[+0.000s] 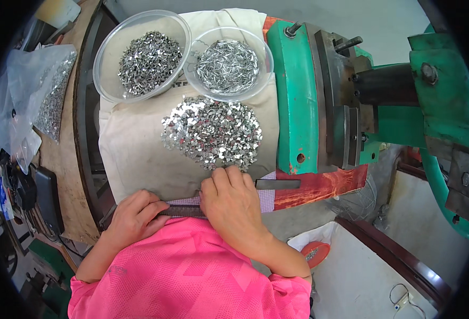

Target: The person inserts small metal pieces into slots along a metal bar by hand, places the bar into a press machine, and operates the machine.

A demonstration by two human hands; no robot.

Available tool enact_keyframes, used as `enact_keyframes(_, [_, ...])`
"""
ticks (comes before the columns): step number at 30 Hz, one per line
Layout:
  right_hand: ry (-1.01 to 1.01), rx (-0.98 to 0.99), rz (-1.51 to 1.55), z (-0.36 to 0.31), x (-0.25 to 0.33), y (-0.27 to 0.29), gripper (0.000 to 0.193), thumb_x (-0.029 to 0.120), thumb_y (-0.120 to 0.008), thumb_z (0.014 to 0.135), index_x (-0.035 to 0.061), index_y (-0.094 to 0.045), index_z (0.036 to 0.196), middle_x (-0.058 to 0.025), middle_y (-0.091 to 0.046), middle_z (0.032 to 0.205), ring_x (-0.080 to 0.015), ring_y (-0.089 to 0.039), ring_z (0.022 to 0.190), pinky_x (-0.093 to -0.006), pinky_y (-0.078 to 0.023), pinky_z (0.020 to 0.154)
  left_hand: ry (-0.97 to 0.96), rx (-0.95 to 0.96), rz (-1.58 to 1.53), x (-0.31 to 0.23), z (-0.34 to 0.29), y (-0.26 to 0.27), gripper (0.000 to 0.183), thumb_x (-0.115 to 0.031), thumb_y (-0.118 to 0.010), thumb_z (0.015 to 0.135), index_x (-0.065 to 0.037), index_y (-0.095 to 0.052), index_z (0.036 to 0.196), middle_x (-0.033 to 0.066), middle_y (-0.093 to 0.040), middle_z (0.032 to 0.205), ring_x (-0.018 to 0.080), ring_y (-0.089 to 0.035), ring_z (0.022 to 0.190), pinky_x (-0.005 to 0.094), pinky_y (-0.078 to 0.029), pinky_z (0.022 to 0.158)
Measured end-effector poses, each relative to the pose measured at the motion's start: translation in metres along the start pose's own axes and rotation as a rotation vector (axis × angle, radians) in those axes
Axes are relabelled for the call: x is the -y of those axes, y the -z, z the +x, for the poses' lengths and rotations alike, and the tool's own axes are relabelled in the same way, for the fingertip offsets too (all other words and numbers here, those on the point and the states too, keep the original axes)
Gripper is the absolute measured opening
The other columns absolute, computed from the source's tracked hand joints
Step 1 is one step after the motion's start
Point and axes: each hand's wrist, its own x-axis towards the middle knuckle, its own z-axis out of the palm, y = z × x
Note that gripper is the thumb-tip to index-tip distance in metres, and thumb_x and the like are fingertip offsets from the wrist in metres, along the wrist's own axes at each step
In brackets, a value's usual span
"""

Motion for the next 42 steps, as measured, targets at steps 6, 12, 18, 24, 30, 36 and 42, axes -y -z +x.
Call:
enact_keyframes(6, [0.008, -0.068, 0.149, 0.001, -0.002, -0.01, 0.021, 0.01, -0.076, 0.065, 0.0096, -0.062, 0.081, -0.0055, -0.053, 0.081, -0.0266, -0.053, 0.081, -0.0403, -0.041, 0.07, 0.005, 0.007, -0.01, 0.0, 0.0, 0.0, 0.029, -0.011, -0.078, 0.071, -0.005, -0.066, 0.097, 0.0068, -0.057, 0.091, 0.026, -0.061, 0.08, 0.0378, -0.052, 0.068])
enact_keyframes(12, [-0.008, -0.102, 0.238, 0.009, -0.019, 0.021, 0.017, 0.009, -0.077, 0.064, 0.0084, -0.064, 0.076, -0.0055, -0.059, 0.079, -0.0259, -0.056, 0.08, -0.037, -0.044, 0.072, -0.01, -0.009, 0.0, 0.001, 0.002, -0.001, 0.027, -0.011, -0.079, 0.07, -0.005, -0.066, 0.094, 0.007, -0.057, 0.089, 0.0258, -0.061, 0.078, 0.0373, -0.051, 0.065])
enact_keyframes(18, [0.078, -0.608, 0.065, 0.069, -0.058, 0.058, 0.015, 0.008, -0.077, 0.071, 0.0083, -0.069, 0.083, -0.0054, -0.062, 0.079, -0.0273, -0.057, 0.076, -0.0387, -0.044, 0.068, -0.056, -0.059, 0.034, -0.004, 0.014, -0.011, 0.026, -0.012, -0.077, 0.072, -0.005, -0.065, 0.094, 0.0067, -0.057, 0.089, 0.0251, -0.061, 0.079, 0.037, -0.051, 0.069])
enact_keyframes(24, [0.11, -0.546, -0.088, 0.081, -0.063, 0.047, 0.016, 0.008, -0.075, 0.08, 0.0085, -0.073, 0.096, -0.0074, -0.062, 0.086, -0.0288, -0.056, 0.083, -0.0407, -0.045, 0.075, -0.091, -0.093, 0.024, -0.008, 0.029, -0.018, 0.024, -0.014, -0.076, 0.075, -0.005, -0.065, 0.095, 0.0063, -0.057, 0.089, 0.024, -0.06, 0.081, 0.0354, -0.049, 0.068])
enact_keyframes(30, [0.008, -0.289, -0.019, 0.013, -0.034, 0.005, 0.029, 0.012, -0.078, 0.077, 0.0157, -0.075, 0.105, -0.0068, -0.063, 0.112, -0.032, -0.051, 0.106, -0.0411, -0.043, 0.09, -0.052, -0.269, -0.028, -0.01, 0.063, -0.022, 0.023, -0.008, -0.078, 0.075, -0.005, -0.067, 0.095, 0.0081, -0.06, 0.09, 0.028, -0.06, 0.078, 0.0388, -0.049, 0.065])
enact_keyframes(36, [-0.11, -0.34, -0.015, -0.021, -0.028, -0.002, 0.027, 0.015, -0.082, 0.074, 0.0198, -0.077, 0.1, -0.0068, -0.062, 0.12, -0.0326, -0.046, 0.116, -0.0405, -0.034, 0.101, -0.011, -0.282, 0.056, -0.008, 0.087, -0.033, 0.019, -0.005, -0.075, 0.077, -0.004, -0.065, 0.093, 0.0084, -0.059, 0.09, 0.0285, -0.061, 0.08, 0.0389, -0.051, 0.066])
enact_keyframes(42, [-0.084, -0.376, 0.037, -0.014, -0.029, -0.005, 0.02, 0.015, -0.083, 0.073, 0.0193, -0.075, 0.091, -0.0048, -0.063, 0.118, -0.0319, -0.045, 0.117, -0.0409, -0.034, 0.101, 0.03, -0.232, 0.107, -0.009, 0.077, -0.024, 0.015, -0.006, -0.074, 0.076, -0.005, -0.063, 0.086, 0.0073, -0.057, 0.086, 0.0264, -0.06, 0.078, 0.0374, -0.051, 0.065])
